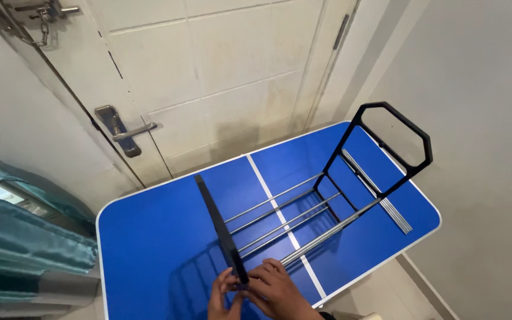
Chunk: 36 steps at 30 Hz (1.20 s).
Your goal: The person assembles a metal rack on a blue table. They repeatedly insert and remove metal rods into the frame, adjusting the structure throughout the clip.
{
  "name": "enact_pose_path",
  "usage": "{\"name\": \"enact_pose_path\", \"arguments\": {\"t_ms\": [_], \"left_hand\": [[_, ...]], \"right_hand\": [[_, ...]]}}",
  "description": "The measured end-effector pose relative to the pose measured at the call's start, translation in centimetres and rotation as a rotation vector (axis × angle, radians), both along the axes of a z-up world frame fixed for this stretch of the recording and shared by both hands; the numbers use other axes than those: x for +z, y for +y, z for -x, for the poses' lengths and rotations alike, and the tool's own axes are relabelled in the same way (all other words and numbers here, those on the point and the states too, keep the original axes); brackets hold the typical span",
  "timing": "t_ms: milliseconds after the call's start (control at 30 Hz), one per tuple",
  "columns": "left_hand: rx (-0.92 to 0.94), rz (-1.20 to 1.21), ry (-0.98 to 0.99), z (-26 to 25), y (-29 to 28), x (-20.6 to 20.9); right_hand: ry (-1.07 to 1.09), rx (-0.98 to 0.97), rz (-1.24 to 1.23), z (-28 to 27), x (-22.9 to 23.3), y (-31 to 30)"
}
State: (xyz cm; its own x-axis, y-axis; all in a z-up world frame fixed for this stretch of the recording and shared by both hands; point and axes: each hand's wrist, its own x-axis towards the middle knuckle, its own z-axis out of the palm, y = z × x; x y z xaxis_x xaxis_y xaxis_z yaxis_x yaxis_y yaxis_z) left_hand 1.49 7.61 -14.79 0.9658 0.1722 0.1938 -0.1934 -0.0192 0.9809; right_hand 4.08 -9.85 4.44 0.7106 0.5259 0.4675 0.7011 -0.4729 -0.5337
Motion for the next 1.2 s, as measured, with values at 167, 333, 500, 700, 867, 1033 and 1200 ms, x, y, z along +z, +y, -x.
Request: {"name": "enact_pose_path", "arguments": {"t_ms": [167,333,500,700,867,1033,1200], "left_hand": [[0.167,-0.053,-0.012,0.0,2.0,-2.8],[0.314,-0.112,-0.088,-0.5,4.1,-4.2],[0.395,-0.004,-0.036,-3.7,7.3,-2.5],[0.388,0.089,-0.088,-4.0,8.7,2.3],[0.426,-0.097,-0.026,-2.9,9.6,7.9],[0.55,-0.145,-0.024,-5.2,9.3,13.2],[0.809,-0.551,-0.407,-5.3,4.1,15.1]], "right_hand": [[-0.002,0.004,0.032,-0.7,1.3,2.0],[0.025,-0.091,0.071,-1.7,1.9,3.7],[-0.104,0.119,-0.006,-1.7,2.7,3.6],[-0.123,-0.094,-0.107,-1.5,0.0,-0.6],[-0.024,-0.735,-0.233,-3.1,-3.5,-8.8],[0.108,-0.9,-0.435,-7.1,-3.5,-15.1],[0.342,-0.631,-0.65,-10.0,-3.5,-15.6]]}}
